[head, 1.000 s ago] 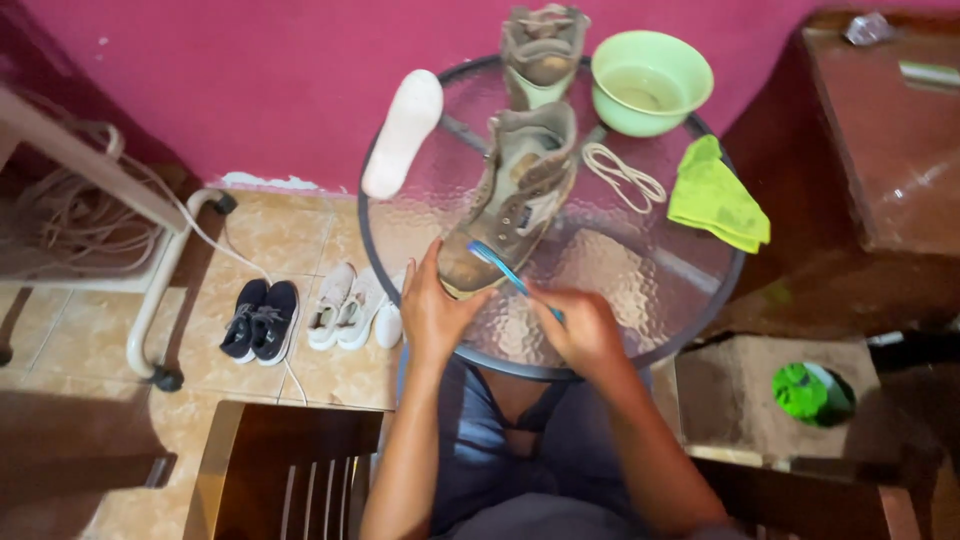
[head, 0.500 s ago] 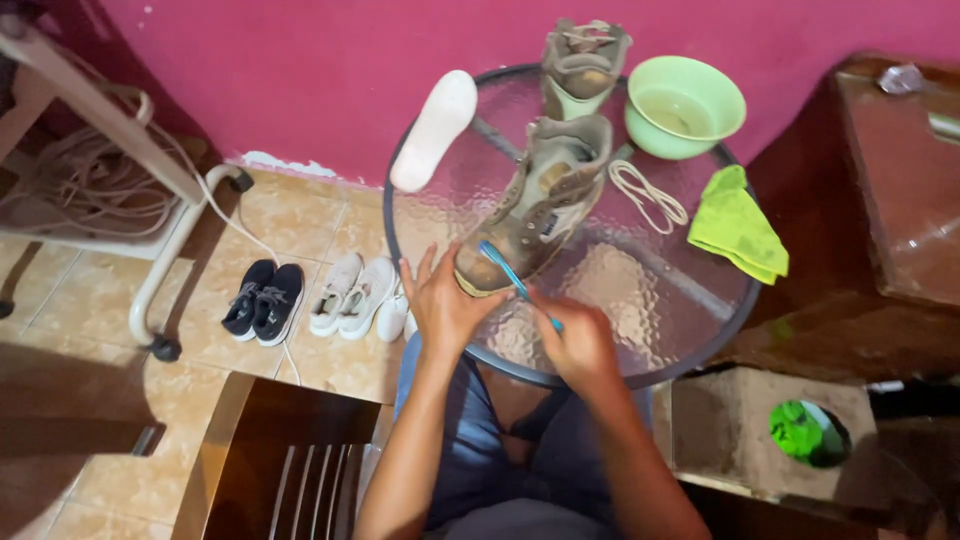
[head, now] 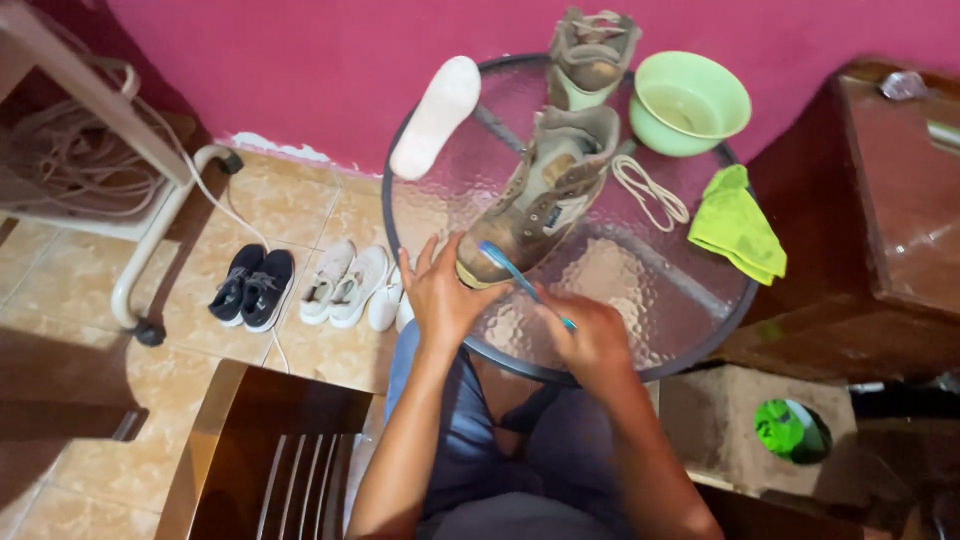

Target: Cleaning the sole of a boot using a toothbrush and a cleaning solution in a bowl.

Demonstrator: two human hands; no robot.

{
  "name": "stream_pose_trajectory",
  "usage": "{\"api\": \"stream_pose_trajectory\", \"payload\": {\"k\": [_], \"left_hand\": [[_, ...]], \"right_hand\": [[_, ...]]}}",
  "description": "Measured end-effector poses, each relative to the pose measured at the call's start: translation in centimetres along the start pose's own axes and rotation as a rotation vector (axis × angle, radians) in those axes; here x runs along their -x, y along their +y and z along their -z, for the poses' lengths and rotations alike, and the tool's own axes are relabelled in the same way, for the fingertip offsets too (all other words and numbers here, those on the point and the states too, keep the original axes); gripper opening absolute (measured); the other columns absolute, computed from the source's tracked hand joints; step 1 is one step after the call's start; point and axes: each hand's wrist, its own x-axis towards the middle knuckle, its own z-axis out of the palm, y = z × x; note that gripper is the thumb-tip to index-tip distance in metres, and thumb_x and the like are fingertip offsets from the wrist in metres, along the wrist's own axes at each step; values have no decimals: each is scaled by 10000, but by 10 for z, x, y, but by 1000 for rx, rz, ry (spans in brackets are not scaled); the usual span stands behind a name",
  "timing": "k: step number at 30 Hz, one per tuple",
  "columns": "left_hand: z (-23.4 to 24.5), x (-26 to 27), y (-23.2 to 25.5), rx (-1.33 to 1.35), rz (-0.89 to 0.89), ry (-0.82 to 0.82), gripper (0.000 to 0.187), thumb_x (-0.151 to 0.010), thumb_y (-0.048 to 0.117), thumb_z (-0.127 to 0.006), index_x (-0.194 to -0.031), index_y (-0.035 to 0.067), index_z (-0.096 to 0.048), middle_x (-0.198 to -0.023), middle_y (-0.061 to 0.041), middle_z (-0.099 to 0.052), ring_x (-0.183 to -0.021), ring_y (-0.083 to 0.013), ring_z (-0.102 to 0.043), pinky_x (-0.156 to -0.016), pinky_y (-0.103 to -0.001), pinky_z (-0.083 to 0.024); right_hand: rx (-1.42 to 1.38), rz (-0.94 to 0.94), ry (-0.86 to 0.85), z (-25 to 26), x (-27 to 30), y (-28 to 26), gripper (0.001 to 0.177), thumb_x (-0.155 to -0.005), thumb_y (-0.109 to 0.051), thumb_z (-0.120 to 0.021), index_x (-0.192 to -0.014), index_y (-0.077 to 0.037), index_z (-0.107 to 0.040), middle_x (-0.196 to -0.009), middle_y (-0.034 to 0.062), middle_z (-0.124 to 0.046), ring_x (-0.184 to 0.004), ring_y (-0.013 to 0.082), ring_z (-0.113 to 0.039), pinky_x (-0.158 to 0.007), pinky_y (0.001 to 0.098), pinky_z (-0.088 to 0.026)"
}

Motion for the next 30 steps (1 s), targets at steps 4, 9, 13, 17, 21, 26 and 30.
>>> {"api": "stream_pose_trajectory", "payload": {"k": [4,9,13,17,21,26,30], "left_hand": [[-2,-2,0,3,24,-3,969,-452,509,-935,-1292,111,-658,-1214,-80,-739,-1322,-281,-561,-1236,-544,-93],[-5,0,-5,-36,9,5,926,-491,506,-932,-1265,70,-668,-1205,-87,-736,-1317,-262,-564,-1234,-525,-124],[-5,-1,-4,-42,36,9,922,-503,487,-917,-1282,64,-661,-1218,-86,-733,-1326,-258,-559,-1244,-524,-111],[-1,1,-2,-17,41,-32,965,-477,494,-916,-1322,116,-643,-1241,-61,-728,-1339,-259,-547,-1240,-551,-91],[-12,0,-11,-56,5,-6,944,-486,518,-895,-1317,144,-649,-1217,-46,-737,-1327,-256,-557,-1228,-561,-121],[6,4,4,-129,6,13,889,-502,522,-901,-1279,153,-678,-1301,-52,-690,-1386,-316,-471,-1192,-610,-97],[12,4,11,-118,44,3,910,-501,556,-898,-1295,169,-681,-1388,-69,-637,-1447,-370,-372,-1145,-687,-85]], "right_hand": [[-88,-93,-34,9,13,2,249,-869,-211,-758,-1108,-237,-822,-945,47,-812,-941,289,-752,-777,395,-596],[38,81,63,-30,-26,-2,227,-872,-223,-772,-1092,-258,-819,-918,14,-797,-864,235,-762,-753,353,-599],[44,125,35,-12,-14,-10,220,-881,-208,-748,-1090,-224,-816,-900,54,-790,-842,278,-758,-734,400,-597],[21,47,31,-2,15,1,197,-897,-252,-760,-1083,-252,-822,-829,28,-779,-785,249,-753,-686,356,-595],[73,111,61,-20,-5,1,230,-919,-284,-702,-1124,-291,-806,-788,15,-743,-772,255,-740,-676,375,-593],[123,133,99,-20,-11,-3,196,-910,-270,-726,-1080,-292,-820,-765,-12,-736,-731,215,-739,-673,331,-590],[133,60,52,-2,25,10,222,-885,-308,-738,-1089,-350,-813,-753,-54,-721,-721,188,-725,-674,323,-588]]}}
